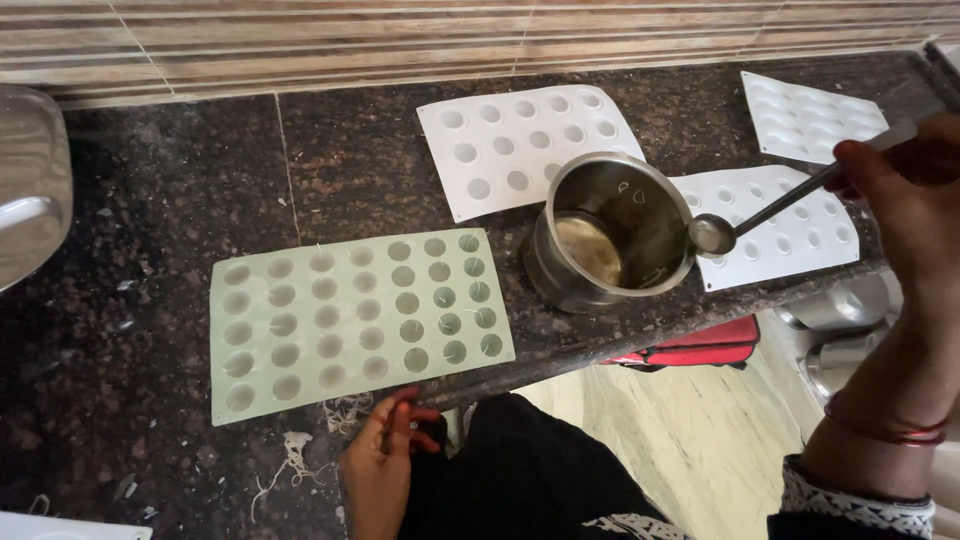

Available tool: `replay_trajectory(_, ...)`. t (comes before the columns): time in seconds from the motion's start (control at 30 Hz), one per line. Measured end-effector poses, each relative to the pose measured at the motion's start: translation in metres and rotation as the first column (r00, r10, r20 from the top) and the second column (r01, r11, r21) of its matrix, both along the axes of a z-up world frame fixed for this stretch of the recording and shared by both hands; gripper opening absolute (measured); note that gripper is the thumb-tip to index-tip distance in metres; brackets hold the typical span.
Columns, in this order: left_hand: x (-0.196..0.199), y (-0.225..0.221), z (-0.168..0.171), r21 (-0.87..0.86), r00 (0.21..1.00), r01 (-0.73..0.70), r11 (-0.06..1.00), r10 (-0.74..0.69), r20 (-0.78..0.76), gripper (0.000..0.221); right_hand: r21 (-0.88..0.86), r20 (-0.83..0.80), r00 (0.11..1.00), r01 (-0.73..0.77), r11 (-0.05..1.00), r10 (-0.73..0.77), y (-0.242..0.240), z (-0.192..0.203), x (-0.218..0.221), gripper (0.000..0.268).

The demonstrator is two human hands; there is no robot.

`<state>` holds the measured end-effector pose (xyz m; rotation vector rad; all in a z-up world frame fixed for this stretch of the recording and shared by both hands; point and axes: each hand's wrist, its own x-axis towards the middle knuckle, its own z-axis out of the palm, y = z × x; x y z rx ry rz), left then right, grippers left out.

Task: The person stands at a kitchen counter and uses a long-handled ladle to scoop liquid from a steel pot and pour it into the round cavities of a silicone mold, filling the cavities one at a time. They steady the mold with their other hand and continue ladling across the mold.

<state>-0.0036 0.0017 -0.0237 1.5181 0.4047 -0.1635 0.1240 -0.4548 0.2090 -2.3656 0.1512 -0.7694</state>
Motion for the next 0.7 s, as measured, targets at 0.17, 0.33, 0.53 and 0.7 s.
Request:
replay_trajectory(0.17, -0.001, -0.001, 0.001, -0.001, 0.998, -0.007, 1.000, 0.007, -0.064, 0.032, -0.083, -0.164, 0.975, 0.135, 0.987, -0.148, -0.024, -0.007, 0.003, 0.029)
replay_trajectory(0.33, -0.003, -0.001, -0.001, -0.079, 0.999, -0.029, 0.996, 0.030, 0.015, 0.030, -0.081, -0.183, 0.973, 0.125, 0.989, -0.138, 0.027, -0.004, 0.011, 0.032)
replay_trajectory(0.53, -0.003, -0.002, -0.001, -0.075, 0.998, -0.026, 0.997, 0.030, 0.052, 0.027, 0.044, -0.078, 0.992, -0.092, 0.995, 0.095, 0.053, -0.008, 0.017, 0.023)
replay_trajectory(0.7, -0.001, -0.001, 0.010, -0.033, 1.000, -0.013, 0.999, 0.014, 0.007, 0.027, 0.117, 0.018, 0.970, -0.243, 0.963, 0.243, 0.071, -0.006, 0.015, 0.020)
